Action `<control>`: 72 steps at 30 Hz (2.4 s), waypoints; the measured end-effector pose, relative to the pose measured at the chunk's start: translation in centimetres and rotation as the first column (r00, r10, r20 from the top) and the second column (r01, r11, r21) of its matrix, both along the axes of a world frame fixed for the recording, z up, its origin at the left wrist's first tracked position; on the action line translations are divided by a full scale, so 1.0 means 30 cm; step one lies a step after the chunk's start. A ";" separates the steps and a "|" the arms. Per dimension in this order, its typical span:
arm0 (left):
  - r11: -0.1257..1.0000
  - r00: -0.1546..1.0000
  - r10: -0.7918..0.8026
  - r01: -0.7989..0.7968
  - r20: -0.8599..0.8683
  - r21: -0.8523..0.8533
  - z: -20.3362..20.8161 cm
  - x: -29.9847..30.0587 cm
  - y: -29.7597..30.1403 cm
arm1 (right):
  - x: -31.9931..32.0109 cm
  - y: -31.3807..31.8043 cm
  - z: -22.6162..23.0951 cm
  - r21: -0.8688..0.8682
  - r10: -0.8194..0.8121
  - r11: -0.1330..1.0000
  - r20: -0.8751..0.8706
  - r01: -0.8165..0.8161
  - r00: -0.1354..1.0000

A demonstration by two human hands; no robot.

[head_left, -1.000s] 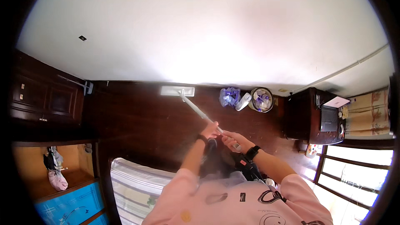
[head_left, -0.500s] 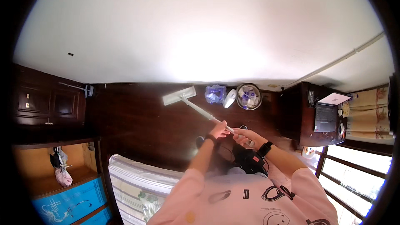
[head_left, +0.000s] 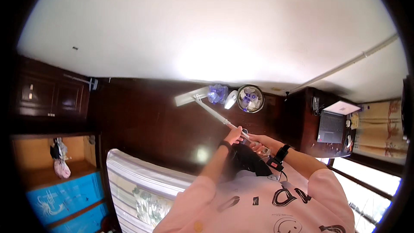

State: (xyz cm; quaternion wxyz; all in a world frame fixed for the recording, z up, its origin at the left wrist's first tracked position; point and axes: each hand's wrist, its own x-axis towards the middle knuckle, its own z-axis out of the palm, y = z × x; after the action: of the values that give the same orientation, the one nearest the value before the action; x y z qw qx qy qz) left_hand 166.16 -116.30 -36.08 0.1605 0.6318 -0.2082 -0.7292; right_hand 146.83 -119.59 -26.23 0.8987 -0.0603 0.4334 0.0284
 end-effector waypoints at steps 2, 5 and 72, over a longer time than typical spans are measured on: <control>0.996 0.995 0.082 -0.083 0.051 0.024 0.001 -0.019 0.012 | 0.000 0.011 -0.037 0.034 0.030 0.999 0.021 -0.031 0.999; 0.996 0.989 0.088 -0.086 0.119 -0.018 -0.009 0.011 0.075 | 0.048 0.046 -0.041 -0.033 0.117 0.993 -0.014 -0.117 0.993; 0.785 0.803 0.584 -0.522 0.119 -0.332 -0.121 0.087 0.597 | 0.305 0.348 -0.014 -0.195 0.344 0.928 0.122 -0.318 0.931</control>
State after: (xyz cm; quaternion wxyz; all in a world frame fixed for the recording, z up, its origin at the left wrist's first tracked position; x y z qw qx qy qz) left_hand 168.76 -98.39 -39.71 0.4333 0.7104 -0.1307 -0.5389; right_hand 155.99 -109.16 -26.67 0.9032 -0.2120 0.3470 0.1378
